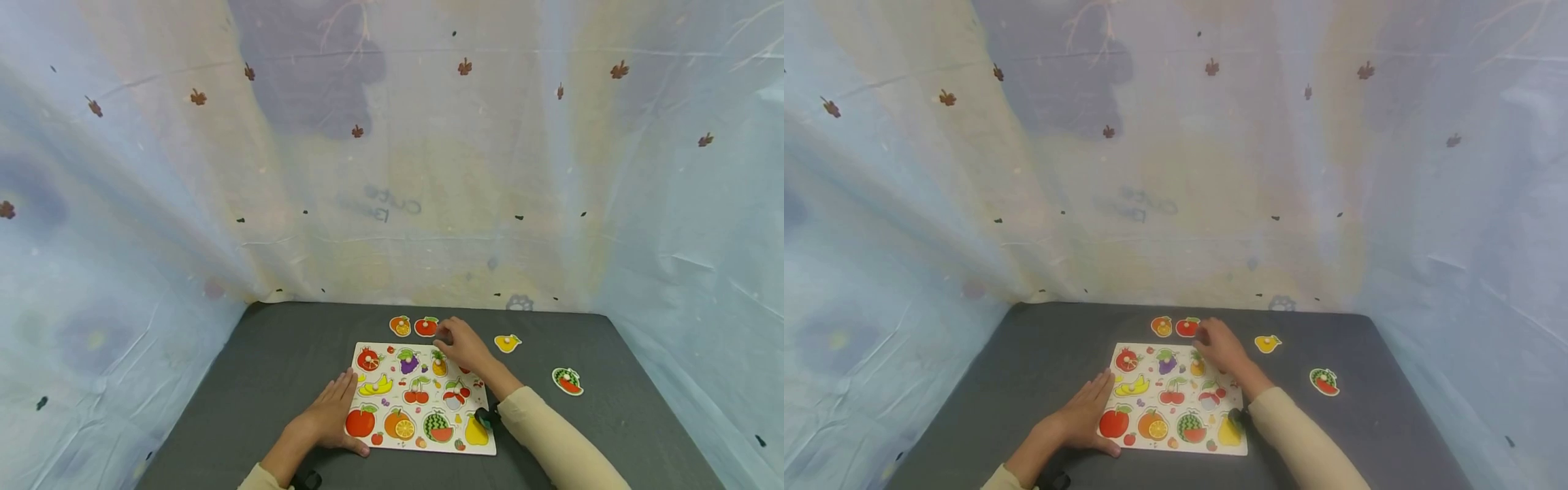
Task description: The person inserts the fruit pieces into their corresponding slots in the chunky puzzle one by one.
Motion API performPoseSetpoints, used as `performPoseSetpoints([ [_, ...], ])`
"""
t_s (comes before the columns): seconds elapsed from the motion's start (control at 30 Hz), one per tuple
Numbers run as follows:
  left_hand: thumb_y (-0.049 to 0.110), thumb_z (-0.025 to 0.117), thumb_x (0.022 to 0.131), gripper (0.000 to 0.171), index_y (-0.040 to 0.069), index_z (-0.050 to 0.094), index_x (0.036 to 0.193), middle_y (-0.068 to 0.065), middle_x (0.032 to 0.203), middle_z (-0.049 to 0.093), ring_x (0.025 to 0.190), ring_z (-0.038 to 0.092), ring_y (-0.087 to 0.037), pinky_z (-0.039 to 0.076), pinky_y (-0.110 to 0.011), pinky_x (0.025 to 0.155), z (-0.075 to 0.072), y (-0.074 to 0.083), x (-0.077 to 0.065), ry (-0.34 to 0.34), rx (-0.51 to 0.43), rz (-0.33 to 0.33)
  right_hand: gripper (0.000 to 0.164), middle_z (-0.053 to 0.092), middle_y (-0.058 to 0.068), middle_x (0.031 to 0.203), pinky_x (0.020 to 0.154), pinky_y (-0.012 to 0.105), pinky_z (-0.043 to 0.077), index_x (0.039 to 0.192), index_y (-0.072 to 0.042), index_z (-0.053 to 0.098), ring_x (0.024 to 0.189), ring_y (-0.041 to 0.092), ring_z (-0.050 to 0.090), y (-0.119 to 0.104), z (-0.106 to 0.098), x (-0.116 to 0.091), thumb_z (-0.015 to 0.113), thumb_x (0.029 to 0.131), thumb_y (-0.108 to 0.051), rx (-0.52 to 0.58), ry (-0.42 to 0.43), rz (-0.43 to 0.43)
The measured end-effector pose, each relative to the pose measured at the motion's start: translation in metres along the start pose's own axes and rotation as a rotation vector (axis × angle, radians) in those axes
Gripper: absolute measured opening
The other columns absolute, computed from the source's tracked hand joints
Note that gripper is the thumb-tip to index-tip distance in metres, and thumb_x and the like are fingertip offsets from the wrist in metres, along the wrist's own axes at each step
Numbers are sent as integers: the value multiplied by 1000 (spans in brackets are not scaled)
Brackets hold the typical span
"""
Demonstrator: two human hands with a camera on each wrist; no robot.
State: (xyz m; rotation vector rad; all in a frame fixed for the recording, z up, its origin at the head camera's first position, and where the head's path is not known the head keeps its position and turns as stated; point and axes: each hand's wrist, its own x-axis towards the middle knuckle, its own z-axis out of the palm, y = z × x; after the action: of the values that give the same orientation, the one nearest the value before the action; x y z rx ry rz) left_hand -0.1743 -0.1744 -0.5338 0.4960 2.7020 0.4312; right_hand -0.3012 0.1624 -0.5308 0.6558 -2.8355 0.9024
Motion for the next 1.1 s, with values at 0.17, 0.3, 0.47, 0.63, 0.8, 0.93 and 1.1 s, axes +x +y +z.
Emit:
performPoseSetpoints([
  [0.17, 75, 92, 65, 150, -5, 19, 168, -23, 177, 17, 164, 17, -39, 17, -57, 133, 6, -7, 5, 14, -23, 12, 20, 61, 5, 101, 81, 40, 54, 116, -3, 73, 88, 17, 55, 2, 2, 9, 78, 101, -16, 1, -14, 25],
  [0.3, 82, 89, 60, 155, -4, 19, 169, -22, 177, 16, 164, 15, -39, 15, -58, 133, 13, -15, 10, 28, -49, 33, 22, 60, 5, 100, 80, 42, 54, 117, -2, 72, 90, 19, 56, 4, 2, 16, 77, 101, -16, 6, -14, 44],
  [0.47, 81, 89, 62, 155, -5, 16, 168, -25, 176, 15, 164, 14, -42, 13, -59, 133, 6, -10, 4, 9, -71, 42, 24, 61, 5, 103, 83, 43, 56, 119, -3, 72, 93, 20, 58, 8, 3, 23, 77, 101, -17, -14, -8, 56],
  [0.63, 81, 88, 63, 155, -6, 15, 168, -27, 176, 15, 164, 13, -42, 11, -58, 133, 7, -11, 4, 23, -84, 60, 22, 61, 5, 103, 82, 43, 55, 117, -4, 73, 92, 20, 57, 11, 5, 28, 78, 100, -17, -26, -5, 72],
  [0.8, 84, 86, 64, 155, -5, 14, 169, -25, 177, 14, 164, 13, -41, 12, -58, 133, 8, -12, 4, 26, -53, 63, 23, 63, 10, 107, 83, 42, 55, 118, -4, 73, 92, 20, 58, 12, 5, 34, 78, 101, -18, -23, -7, 81],
  [0.93, 75, 92, 65, 151, -6, 17, 168, -25, 177, 15, 164, 15, -40, 15, -58, 132, 2, -4, 1, 6, -41, 35, 23, 64, 11, 108, 84, 43, 56, 120, -5, 73, 90, 21, 58, 13, 5, 37, 77, 101, -17, -10, -16, 86],
  [1.1, 67, 96, 66, 147, -6, 19, 168, -24, 177, 17, 164, 18, -39, 18, -57, 132, 0, 1, 0, 5, -25, 2, 25, 64, 7, 108, 88, 43, 56, 123, -6, 72, 94, 21, 59, 15, 6, 40, 77, 102, -19, -13, -23, 91],
])
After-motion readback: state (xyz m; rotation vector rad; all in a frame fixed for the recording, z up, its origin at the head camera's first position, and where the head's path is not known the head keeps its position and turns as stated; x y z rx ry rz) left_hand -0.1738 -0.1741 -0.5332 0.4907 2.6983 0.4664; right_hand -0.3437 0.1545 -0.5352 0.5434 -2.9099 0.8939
